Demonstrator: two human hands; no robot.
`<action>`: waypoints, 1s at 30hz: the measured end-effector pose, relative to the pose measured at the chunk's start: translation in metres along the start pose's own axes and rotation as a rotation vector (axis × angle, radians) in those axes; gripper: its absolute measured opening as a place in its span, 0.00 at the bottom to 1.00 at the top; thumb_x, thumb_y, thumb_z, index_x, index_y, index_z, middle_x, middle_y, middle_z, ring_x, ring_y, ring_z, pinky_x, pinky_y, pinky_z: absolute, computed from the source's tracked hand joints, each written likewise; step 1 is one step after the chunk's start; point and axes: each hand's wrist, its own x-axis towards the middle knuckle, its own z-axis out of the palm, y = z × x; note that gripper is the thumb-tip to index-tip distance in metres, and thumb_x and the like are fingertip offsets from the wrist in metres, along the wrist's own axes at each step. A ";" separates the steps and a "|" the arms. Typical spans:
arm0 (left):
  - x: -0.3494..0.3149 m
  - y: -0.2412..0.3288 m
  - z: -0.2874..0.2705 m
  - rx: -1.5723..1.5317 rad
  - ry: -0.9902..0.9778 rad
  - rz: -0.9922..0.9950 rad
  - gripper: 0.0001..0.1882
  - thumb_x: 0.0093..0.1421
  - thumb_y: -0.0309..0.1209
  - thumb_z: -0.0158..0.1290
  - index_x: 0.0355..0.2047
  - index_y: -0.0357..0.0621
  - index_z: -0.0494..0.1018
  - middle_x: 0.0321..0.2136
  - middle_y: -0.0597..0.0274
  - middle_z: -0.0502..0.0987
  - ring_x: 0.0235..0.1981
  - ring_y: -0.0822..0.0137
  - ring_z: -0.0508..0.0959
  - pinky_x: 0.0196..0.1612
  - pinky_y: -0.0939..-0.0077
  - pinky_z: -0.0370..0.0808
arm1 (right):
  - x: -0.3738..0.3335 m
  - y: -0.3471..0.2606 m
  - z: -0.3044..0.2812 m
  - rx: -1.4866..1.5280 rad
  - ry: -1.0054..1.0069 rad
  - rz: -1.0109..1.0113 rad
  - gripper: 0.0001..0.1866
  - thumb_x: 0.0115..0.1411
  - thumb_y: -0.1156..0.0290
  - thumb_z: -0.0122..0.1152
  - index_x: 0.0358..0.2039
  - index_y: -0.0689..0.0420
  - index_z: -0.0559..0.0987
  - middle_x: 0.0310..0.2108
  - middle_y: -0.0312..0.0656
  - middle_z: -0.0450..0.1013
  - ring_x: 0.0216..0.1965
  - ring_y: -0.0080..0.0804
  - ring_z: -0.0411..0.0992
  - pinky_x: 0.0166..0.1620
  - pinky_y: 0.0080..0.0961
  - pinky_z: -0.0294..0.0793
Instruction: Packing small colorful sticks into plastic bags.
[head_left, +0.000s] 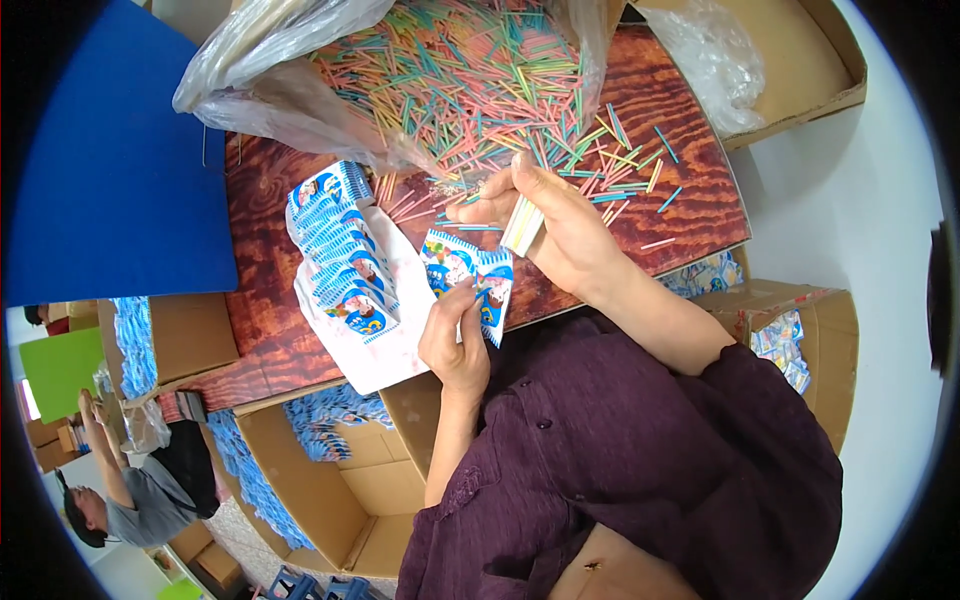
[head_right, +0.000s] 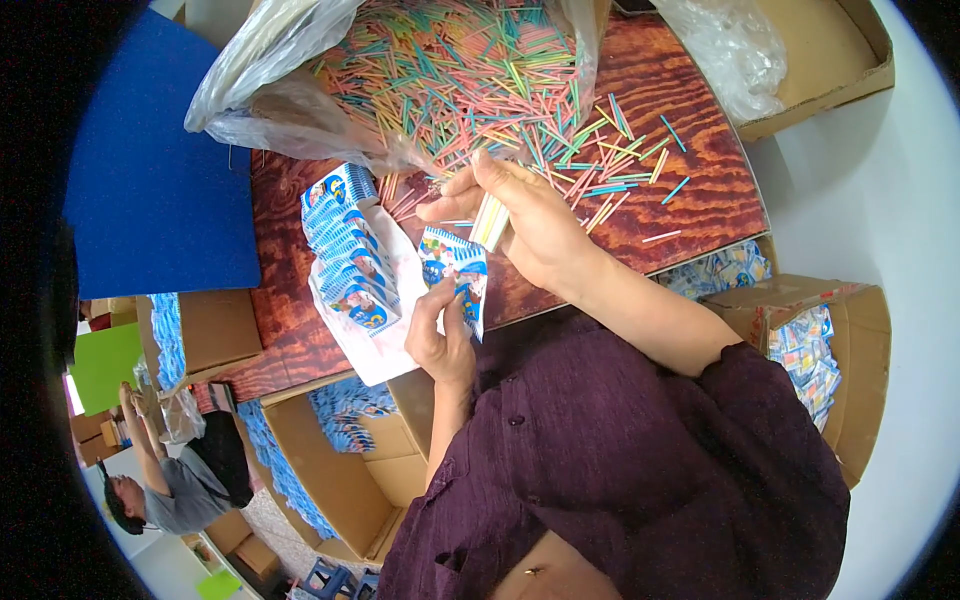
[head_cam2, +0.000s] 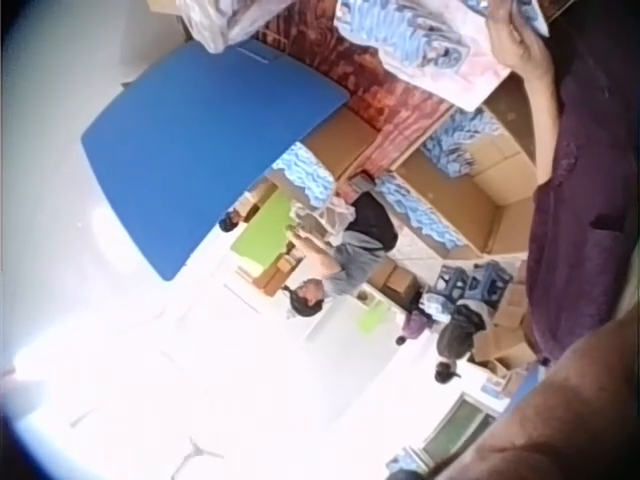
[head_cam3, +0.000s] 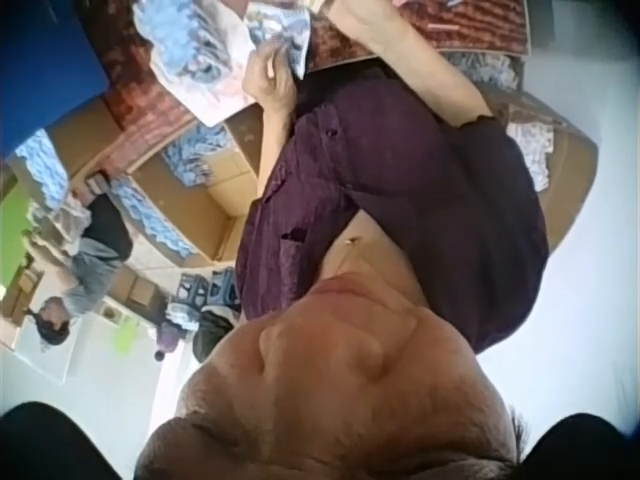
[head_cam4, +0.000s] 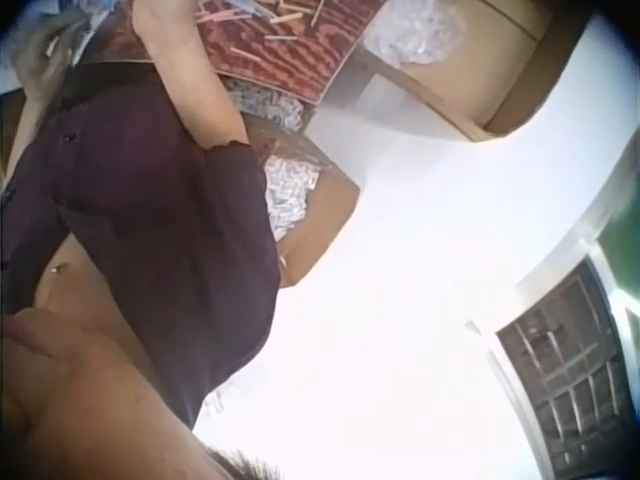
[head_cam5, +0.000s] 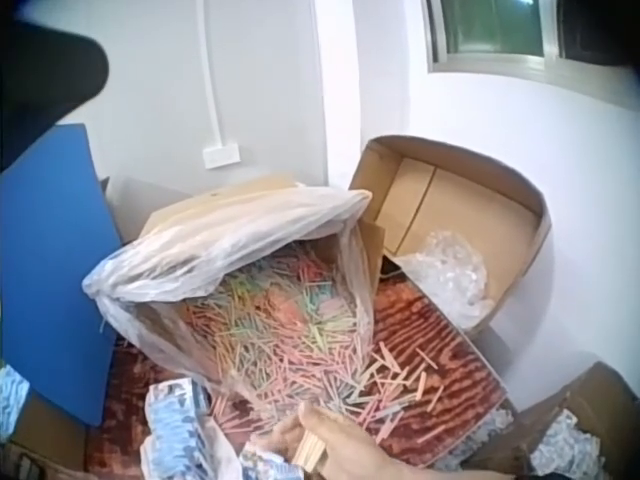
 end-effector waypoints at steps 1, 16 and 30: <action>0.001 -0.001 0.000 0.000 -0.002 0.001 0.08 0.52 0.12 0.55 0.31 0.34 0.75 0.29 0.54 0.79 0.34 0.59 0.81 0.42 0.72 0.75 | 0.001 0.002 -0.001 0.053 0.007 0.017 0.21 0.69 0.54 0.43 0.38 0.61 0.75 0.37 0.52 0.78 0.51 0.51 0.73 0.56 0.45 0.70; -0.002 -0.005 -0.001 0.050 0.031 0.065 0.10 0.48 0.14 0.58 0.31 0.39 0.76 0.35 0.56 0.77 0.40 0.56 0.77 0.44 0.66 0.74 | -0.007 0.009 0.002 -0.180 -0.051 0.035 0.22 0.69 0.57 0.43 0.35 0.64 0.76 0.35 0.53 0.78 0.48 0.45 0.75 0.54 0.39 0.72; -0.007 -0.006 0.001 0.255 0.165 0.291 0.10 0.54 0.13 0.53 0.35 0.39 0.73 0.37 0.52 0.74 0.39 0.54 0.75 0.44 0.62 0.73 | -0.033 0.010 0.004 -0.587 -0.175 0.068 0.31 0.60 0.65 0.61 0.62 0.60 0.64 0.62 0.46 0.60 0.61 0.34 0.60 0.61 0.30 0.60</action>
